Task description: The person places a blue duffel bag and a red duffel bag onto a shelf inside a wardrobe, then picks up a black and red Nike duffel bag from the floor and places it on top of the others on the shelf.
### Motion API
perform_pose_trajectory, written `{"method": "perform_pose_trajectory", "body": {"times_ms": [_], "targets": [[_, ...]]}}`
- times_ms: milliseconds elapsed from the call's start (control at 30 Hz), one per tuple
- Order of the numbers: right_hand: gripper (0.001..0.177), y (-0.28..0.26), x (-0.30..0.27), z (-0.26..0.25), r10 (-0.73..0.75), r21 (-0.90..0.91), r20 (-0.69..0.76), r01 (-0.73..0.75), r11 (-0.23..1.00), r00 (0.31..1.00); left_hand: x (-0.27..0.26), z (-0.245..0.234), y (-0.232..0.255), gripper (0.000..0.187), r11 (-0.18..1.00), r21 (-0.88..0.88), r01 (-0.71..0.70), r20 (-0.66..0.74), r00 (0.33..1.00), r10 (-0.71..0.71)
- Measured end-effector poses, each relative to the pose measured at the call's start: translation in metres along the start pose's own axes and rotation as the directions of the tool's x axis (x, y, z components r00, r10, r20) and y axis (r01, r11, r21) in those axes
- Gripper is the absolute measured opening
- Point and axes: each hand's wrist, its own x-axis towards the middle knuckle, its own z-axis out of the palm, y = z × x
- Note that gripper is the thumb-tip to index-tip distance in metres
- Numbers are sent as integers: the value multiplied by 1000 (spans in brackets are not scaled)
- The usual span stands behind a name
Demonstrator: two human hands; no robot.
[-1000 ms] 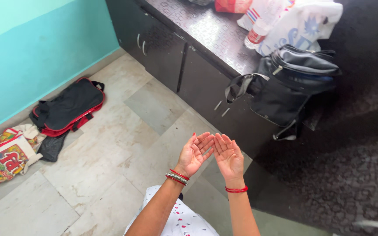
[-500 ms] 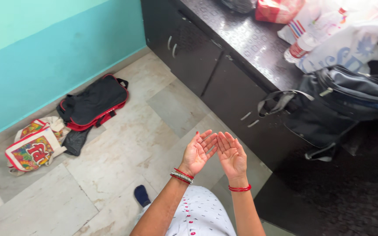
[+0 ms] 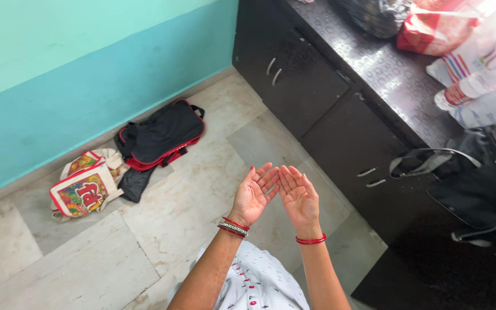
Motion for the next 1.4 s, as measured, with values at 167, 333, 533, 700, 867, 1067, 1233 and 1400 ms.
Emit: {"method": "perform_pose_trajectory", "body": {"times_ms": [167, 333, 533, 700, 867, 1067, 1233, 1400], "targets": [[38, 30, 29, 17, 36, -11, -6, -36, 999, 999, 2, -16, 37, 53, 1000, -14, -27, -39, 999, 26], [38, 48, 70, 27, 58, -33, -33, -60, 998, 998, 27, -31, 71, 52, 999, -2, -43, -52, 998, 42], [39, 78, 146, 55, 102, -25, -21, -102, 994, 995, 69, -43, 137, 51, 996, 14, -84, -87, 993, 84], [38, 107, 212, 81, 122, -12, -10, -122, 992, 993, 103, -52, 201, 51, 995, 28, -95, -114, 989, 98], [41, 140, 269, 86, 195, 20, -2, -195, 981, 981, 129, -75, 252, 51, 992, -23, -126, -142, 982, 121], [41, 201, 322, 83, 267, 9, -61, -267, 964, 962, 142, -121, 297, 53, 988, -7, -157, -263, 953, 150], [43, 249, 354, 71, 305, -30, -140, -311, 950, 942, 159, -179, 326, 52, 983, -99, -157, -311, 943, 119], [42, 312, 383, 54, 311, -15, -243, -324, 946, 919, 171, -244, 362, 52, 982, -163, -99, -375, 926, 31]]}}
